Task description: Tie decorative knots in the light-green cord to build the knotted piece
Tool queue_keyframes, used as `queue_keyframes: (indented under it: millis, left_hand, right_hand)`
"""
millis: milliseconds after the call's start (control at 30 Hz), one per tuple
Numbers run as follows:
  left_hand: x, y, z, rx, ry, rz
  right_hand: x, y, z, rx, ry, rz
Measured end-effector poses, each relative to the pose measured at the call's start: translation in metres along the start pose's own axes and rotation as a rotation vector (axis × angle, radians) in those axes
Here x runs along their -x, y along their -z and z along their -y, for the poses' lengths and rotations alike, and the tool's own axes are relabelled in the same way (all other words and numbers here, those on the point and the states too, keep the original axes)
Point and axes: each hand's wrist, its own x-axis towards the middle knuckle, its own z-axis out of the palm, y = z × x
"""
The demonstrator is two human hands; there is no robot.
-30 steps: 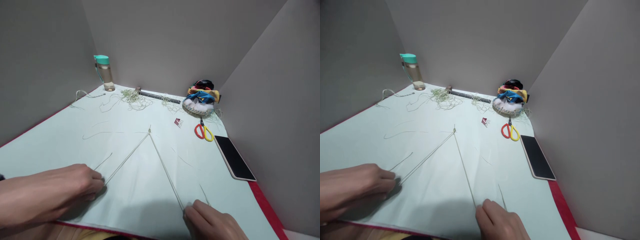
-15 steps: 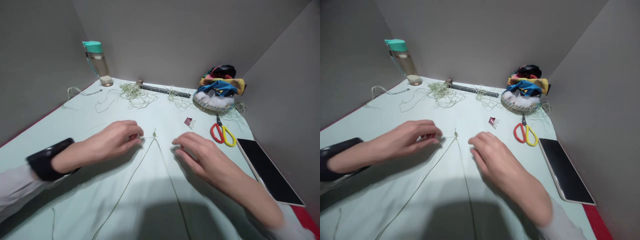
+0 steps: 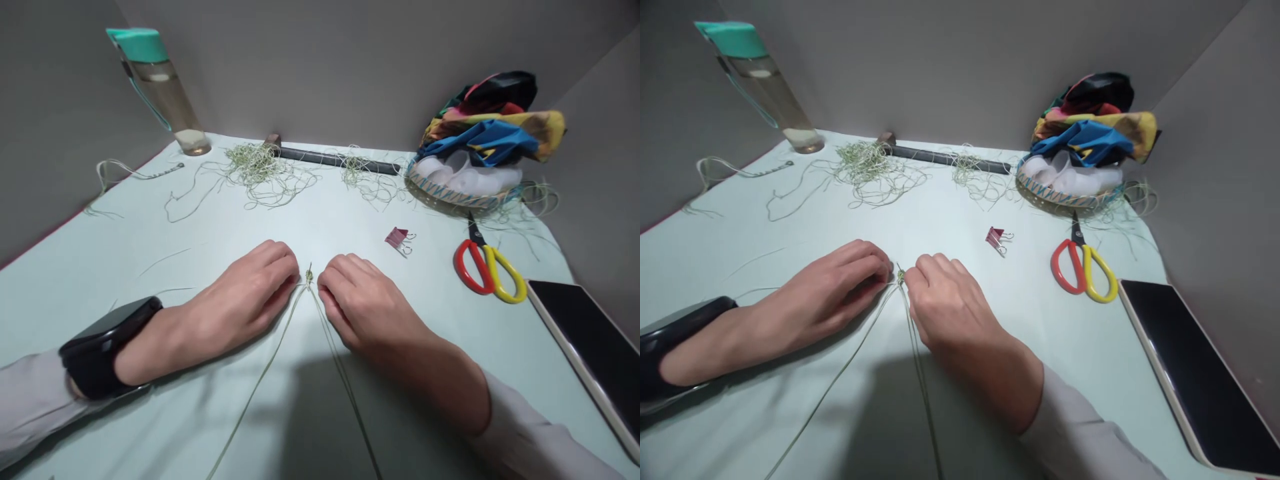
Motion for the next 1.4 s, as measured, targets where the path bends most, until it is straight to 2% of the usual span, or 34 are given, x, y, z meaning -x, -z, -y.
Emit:
queue_keyframes:
  millis: [133,267,433,667,800,1100,1233,1400]
  left_hand:
    - [-0.002,0.003,-0.005,0.061,0.056,-0.006]
    - [-0.004,0.005,-0.004,0.23,0.228,-0.013]
    - [-0.008,0.009,-0.004,0.542,0.469,0.089]
    - [-0.012,0.004,-0.006,0.73,0.637,0.168]
    - [-0.011,0.001,-0.004,0.806,0.641,0.192]
    - [-0.009,0.001,-0.007,0.917,0.654,0.136]
    - [-0.011,0.002,-0.008,0.844,0.682,0.15]
    - [-0.014,0.0,-0.007,0.697,0.652,0.131]
  right_hand:
    - [0.0,-0.005,0.0,-0.015,-0.019,-0.066]
    - [-0.002,-0.008,-0.002,-0.026,-0.03,-0.098]
    - [-0.002,-0.011,-0.004,-0.051,-0.051,-0.128]
    - [0.002,-0.009,0.008,-0.147,-0.073,-0.229]
    - [0.004,-0.008,0.012,-0.163,-0.081,-0.242]
    - [0.005,-0.006,0.012,-0.191,-0.113,-0.242]
    - [0.005,-0.006,0.013,-0.207,-0.126,-0.243]
    - [0.005,-0.008,0.012,-0.196,-0.135,-0.242]
